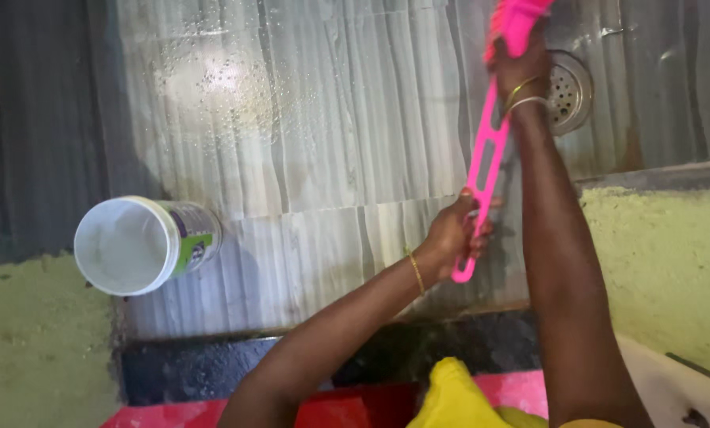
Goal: The person cleans a tiled floor using a long-handled pink brush, scrubbing the surface around a floor drain and near a white bucket.
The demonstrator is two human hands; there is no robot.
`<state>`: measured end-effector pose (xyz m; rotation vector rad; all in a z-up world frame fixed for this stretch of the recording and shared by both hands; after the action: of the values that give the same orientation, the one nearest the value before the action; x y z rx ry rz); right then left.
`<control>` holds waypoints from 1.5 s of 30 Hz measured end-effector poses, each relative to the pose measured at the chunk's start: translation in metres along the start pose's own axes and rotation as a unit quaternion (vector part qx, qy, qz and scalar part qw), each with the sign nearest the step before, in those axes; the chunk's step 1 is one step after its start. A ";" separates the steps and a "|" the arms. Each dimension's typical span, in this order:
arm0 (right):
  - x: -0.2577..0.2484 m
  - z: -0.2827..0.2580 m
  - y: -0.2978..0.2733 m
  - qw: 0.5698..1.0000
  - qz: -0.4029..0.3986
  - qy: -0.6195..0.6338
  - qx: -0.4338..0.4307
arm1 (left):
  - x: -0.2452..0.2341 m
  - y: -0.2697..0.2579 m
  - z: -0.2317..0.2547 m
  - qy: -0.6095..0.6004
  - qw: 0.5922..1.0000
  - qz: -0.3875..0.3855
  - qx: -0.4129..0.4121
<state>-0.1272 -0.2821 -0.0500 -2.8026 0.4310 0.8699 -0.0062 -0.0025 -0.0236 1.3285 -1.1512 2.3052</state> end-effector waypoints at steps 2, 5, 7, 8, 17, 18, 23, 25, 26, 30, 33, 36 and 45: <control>-0.002 -0.011 0.000 0.987 0.058 0.038 -0.145 | 0.010 0.000 0.008 0.035 0.999 -0.010 -0.012; 0.124 -0.060 -0.039 0.890 -0.212 -0.328 -0.236 | -0.007 -0.043 0.003 -0.063 0.988 0.112 0.084; 0.194 -0.097 -0.100 0.953 -0.285 -0.101 0.010 | -0.018 -0.061 -0.008 -0.135 0.977 0.119 0.117; 0.208 -0.140 -0.140 0.929 -0.233 -0.133 -0.255 | -0.028 -0.068 -0.010 -0.204 0.953 0.158 0.160; 0.021 0.005 0.047 0.996 -0.071 0.053 0.009 | 0.008 0.034 0.036 0.092 0.992 0.084 -0.007; -0.012 0.014 0.056 0.995 -0.040 0.087 -0.012 | 0.021 0.044 0.034 0.094 0.993 0.050 -0.041; 0.024 0.001 0.012 0.986 -0.031 -0.146 0.067 | 0.016 0.003 -0.022 -0.012 0.997 0.073 -0.004; 0.066 -0.021 -0.043 0.952 -0.051 -0.057 -0.295 | 0.005 -0.014 -0.046 -0.061 0.994 0.091 0.005; 0.064 -0.011 -0.040 0.953 -0.053 -0.060 -0.292 | -0.001 -0.017 -0.051 -0.062 0.992 0.106 0.017; 0.004 0.070 0.041 0.985 -0.032 0.086 0.143 | 0.000 0.034 -0.021 0.069 0.997 0.028 -0.036; -0.073 0.055 0.059 0.990 0.065 0.044 -0.117 | 0.026 0.067 -0.014 0.105 0.993 -0.010 -0.052; -0.035 0.050 0.031 0.998 0.045 -0.012 -0.030 | 0.012 0.042 -0.018 0.107 0.993 0.027 -0.043; -0.021 0.046 0.032 0.996 -0.077 -0.031 -0.028 | 0.039 0.120 0.026 0.171 0.971 0.005 0.169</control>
<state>-0.1780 -0.2966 -0.0778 -2.8042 0.1802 0.9453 -0.0777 -0.1078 -0.0458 0.9587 -0.6817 2.6875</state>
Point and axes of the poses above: each hand's wrist, its own y-axis towards the middle knuckle, its own x-axis out of the palm, z = x × y, the point moved 5 cm from there along y, towards the middle knuckle, and after that the axes turned 1 degree about -y, right-handed, at the moved point
